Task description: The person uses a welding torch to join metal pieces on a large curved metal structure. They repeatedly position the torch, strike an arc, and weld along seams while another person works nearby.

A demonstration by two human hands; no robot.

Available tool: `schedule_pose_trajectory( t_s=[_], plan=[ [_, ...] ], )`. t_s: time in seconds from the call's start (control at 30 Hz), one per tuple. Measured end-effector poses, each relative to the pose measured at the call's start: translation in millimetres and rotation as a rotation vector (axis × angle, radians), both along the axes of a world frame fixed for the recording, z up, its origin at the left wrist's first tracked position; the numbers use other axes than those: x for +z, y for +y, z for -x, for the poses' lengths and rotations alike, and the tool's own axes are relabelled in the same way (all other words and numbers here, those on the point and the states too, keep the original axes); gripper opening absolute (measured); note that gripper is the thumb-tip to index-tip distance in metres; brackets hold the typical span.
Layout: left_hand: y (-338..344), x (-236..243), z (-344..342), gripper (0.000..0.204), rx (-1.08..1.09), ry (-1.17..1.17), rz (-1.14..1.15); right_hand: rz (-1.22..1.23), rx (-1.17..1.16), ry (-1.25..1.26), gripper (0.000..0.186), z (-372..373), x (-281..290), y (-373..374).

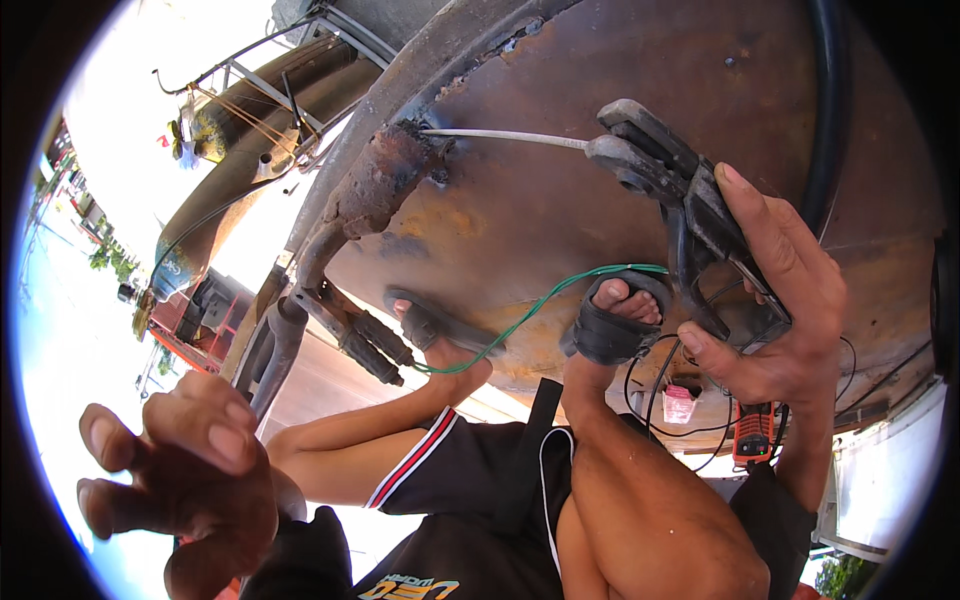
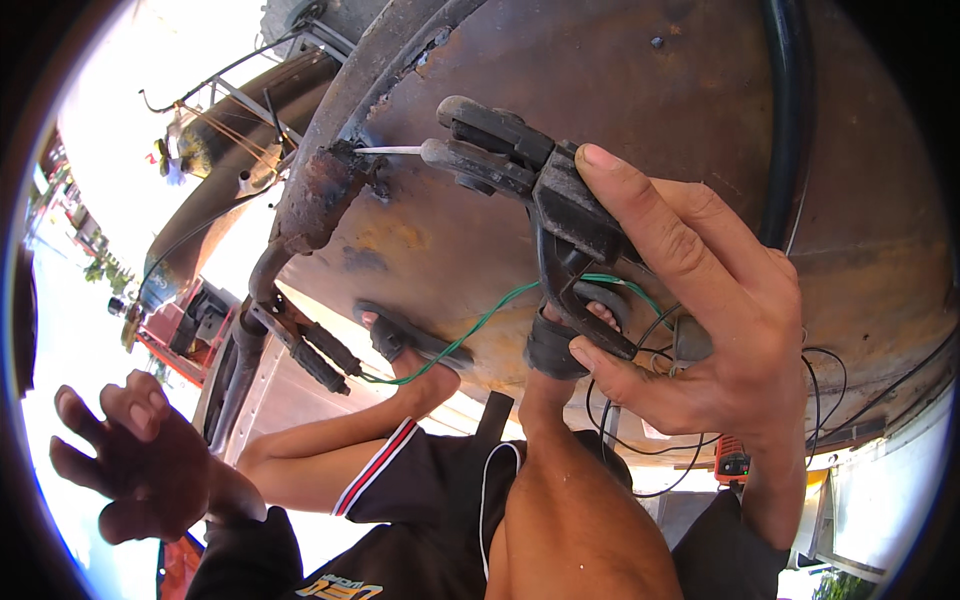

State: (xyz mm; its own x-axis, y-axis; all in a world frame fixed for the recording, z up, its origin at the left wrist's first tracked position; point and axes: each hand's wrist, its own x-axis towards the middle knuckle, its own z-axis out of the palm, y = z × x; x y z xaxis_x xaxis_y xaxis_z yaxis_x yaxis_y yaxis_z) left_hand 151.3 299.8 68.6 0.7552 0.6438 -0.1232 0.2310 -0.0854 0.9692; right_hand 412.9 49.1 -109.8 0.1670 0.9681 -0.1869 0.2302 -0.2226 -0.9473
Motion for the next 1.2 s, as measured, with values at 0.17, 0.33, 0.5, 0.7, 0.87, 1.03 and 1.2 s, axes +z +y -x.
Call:
schedule_pose_trajectory(
  t_s=[0.17, 0.33, 0.5, 0.7, 0.87, 1.03, 1.2],
  plan=[
    [52.2, 13.5, 115.8, 0.139, -0.380, 1.166, -0.423, 0.023, 0.036, 0.023, 0.093, -0.5, -0.2, 0.3],
    [44.9, 29.8, 205.1, 0.123, -0.532, 1.519, -0.186, 0.014, 0.046, -0.022, 0.092, 0.4, 2.6, 0.9],
    [30.1, 15.8, 230.5, 0.086, -0.366, 1.524, -0.330, 0.023, 0.062, -0.068, 0.093, 1.7, 6.2, 1.5],
    [31.4, 16.7, 231.5, 0.083, -0.350, 1.477, -0.349, -0.007, 0.116, -0.178, 0.095, 4.8, 14.3, 1.4],
    [30.6, 15.8, 236.9, 0.085, -0.373, 1.433, -0.388, -0.006, 0.045, -0.110, 0.094, 8.0, 11.5, 1.9],
    [31.3, 16.4, 234.3, 0.085, -0.366, 1.448, -0.362, -0.004, 0.063, -0.137, 0.092, 6.9, 10.8, 0.4],
    [30.5, 16.7, 231.5, 0.085, -0.343, 1.462, -0.347, 0.017, 0.078, -0.136, 0.091, 3.3, 11.8, -0.2]
  ],
)
